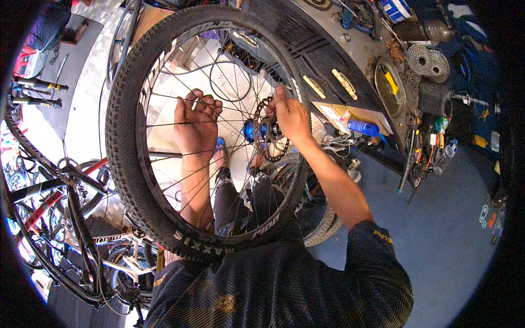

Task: The person works on a bicycle wheel, using a T-wrench to adjust the hub and a rubber mallet to tap the rim. They repeatedly remove and reposition the wheel, retrieve tools from a drawer, and continue adjustments on the hub and spokes.

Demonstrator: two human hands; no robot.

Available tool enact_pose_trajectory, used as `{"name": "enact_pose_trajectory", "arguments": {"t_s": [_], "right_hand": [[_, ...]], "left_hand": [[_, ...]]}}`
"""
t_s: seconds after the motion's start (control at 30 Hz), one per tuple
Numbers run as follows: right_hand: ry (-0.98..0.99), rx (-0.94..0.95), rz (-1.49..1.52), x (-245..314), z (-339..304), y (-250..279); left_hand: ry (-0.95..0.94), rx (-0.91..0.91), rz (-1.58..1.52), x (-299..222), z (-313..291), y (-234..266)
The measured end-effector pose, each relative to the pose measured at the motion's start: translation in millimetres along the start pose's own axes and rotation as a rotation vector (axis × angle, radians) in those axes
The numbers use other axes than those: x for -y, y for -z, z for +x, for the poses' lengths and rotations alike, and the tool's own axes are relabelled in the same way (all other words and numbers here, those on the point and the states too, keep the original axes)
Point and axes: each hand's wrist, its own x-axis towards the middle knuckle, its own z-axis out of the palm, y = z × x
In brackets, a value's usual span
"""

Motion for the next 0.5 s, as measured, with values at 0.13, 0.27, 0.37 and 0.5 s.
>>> {"name": "enact_pose_trajectory", "arguments": {"t_s": [0.13, 0.27, 0.37, 0.5], "right_hand": [[-0.083, 0.04, 0.029, 2.4, -0.7, -3.3], [-0.067, -0.002, -0.003, 3.4, -3.8, -4.9], [0.019, -0.007, -0.053, 0.6, -6.7, -6.1], [0.016, -0.055, -0.044, -5.7, -7.5, -11.3]], "left_hand": [[-0.006, -0.034, 0.0, 1.5, -0.5, -1.4], [-0.016, -0.017, -0.016, 2.9, -0.4, -3.2], [-0.03, -0.008, -0.018, 5.3, 0.2, -4.6], [-0.064, -0.01, -0.049, 10.2, 2.7, -8.6]]}}
